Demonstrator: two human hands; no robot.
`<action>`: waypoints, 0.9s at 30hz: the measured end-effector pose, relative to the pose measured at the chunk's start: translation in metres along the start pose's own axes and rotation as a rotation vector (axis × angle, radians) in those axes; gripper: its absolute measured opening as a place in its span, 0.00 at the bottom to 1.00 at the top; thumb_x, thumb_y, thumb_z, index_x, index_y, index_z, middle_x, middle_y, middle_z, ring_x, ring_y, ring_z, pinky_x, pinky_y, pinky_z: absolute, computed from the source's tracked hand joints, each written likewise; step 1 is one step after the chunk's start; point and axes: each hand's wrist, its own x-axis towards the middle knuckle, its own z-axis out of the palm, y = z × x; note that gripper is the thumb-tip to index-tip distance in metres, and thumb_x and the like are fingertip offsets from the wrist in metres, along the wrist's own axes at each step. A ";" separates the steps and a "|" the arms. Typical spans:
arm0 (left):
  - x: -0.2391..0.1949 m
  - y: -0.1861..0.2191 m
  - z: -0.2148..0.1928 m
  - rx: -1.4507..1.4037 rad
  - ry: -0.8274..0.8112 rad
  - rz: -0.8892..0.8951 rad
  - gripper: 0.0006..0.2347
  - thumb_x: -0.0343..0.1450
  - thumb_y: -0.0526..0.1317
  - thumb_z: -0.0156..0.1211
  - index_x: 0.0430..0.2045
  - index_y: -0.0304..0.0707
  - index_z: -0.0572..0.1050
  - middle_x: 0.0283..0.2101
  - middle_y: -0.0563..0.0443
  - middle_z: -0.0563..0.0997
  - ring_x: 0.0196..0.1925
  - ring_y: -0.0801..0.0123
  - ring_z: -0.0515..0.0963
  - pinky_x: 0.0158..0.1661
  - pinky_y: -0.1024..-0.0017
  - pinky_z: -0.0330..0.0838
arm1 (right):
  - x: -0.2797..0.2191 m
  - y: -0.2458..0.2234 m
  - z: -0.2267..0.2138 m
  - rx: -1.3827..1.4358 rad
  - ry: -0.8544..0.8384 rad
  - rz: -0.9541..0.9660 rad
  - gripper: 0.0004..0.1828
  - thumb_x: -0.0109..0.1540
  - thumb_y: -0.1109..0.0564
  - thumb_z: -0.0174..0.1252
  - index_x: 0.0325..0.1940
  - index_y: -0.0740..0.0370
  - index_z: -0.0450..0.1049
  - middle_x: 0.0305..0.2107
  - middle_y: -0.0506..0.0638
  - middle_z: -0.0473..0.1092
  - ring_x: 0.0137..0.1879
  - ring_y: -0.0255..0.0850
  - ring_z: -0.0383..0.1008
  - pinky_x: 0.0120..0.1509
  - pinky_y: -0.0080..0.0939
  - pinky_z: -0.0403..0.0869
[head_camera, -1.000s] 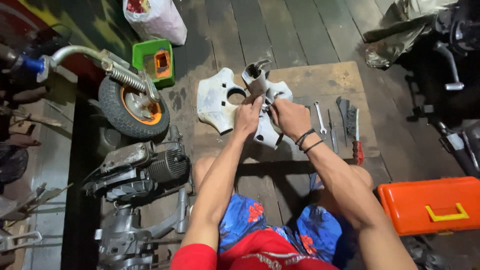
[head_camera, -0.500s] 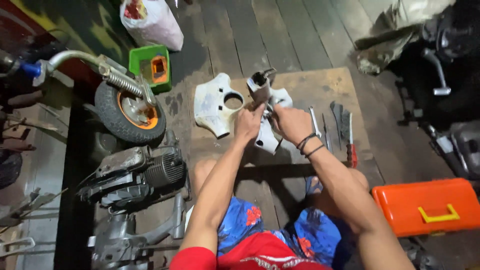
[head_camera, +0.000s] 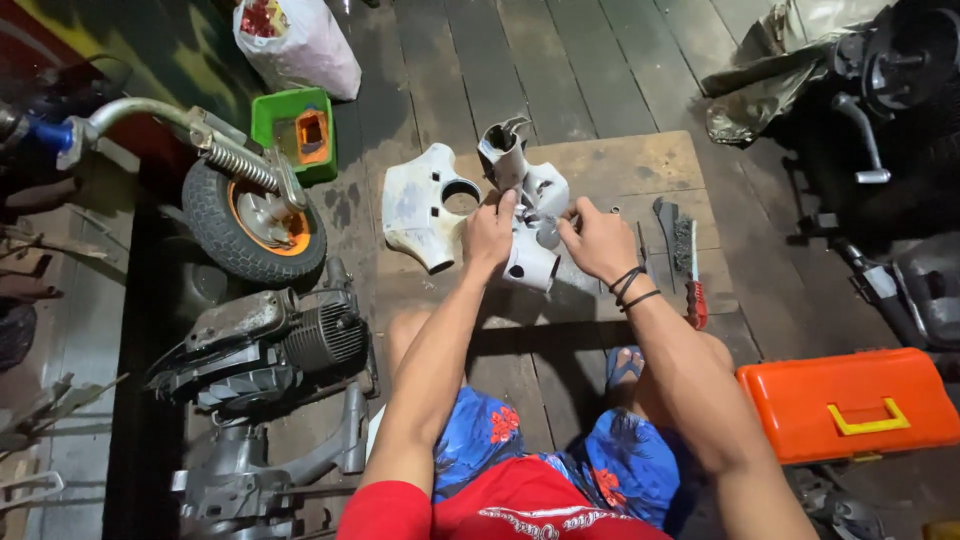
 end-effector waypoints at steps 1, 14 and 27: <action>-0.002 0.005 -0.002 0.002 0.003 -0.001 0.30 0.76 0.62 0.37 0.40 0.31 0.79 0.40 0.25 0.81 0.51 0.32 0.78 0.53 0.41 0.70 | 0.001 -0.003 0.003 0.002 -0.001 -0.003 0.11 0.66 0.43 0.53 0.43 0.50 0.72 0.27 0.51 0.78 0.40 0.60 0.81 0.44 0.60 0.77; -0.005 0.011 -0.011 0.061 -0.051 -0.048 0.35 0.76 0.62 0.33 0.33 0.23 0.80 0.38 0.20 0.81 0.50 0.29 0.79 0.53 0.41 0.69 | 0.011 -0.019 0.018 -0.145 0.038 -0.198 0.13 0.70 0.42 0.48 0.49 0.47 0.72 0.31 0.50 0.77 0.42 0.51 0.80 0.45 0.52 0.78; -0.018 0.046 -0.024 0.056 -0.094 0.030 0.33 0.76 0.61 0.38 0.37 0.20 0.80 0.40 0.18 0.80 0.51 0.28 0.78 0.55 0.40 0.68 | -0.003 -0.024 0.010 -0.268 0.447 -0.431 0.03 0.65 0.53 0.56 0.40 0.48 0.69 0.25 0.43 0.64 0.35 0.41 0.76 0.37 0.35 0.75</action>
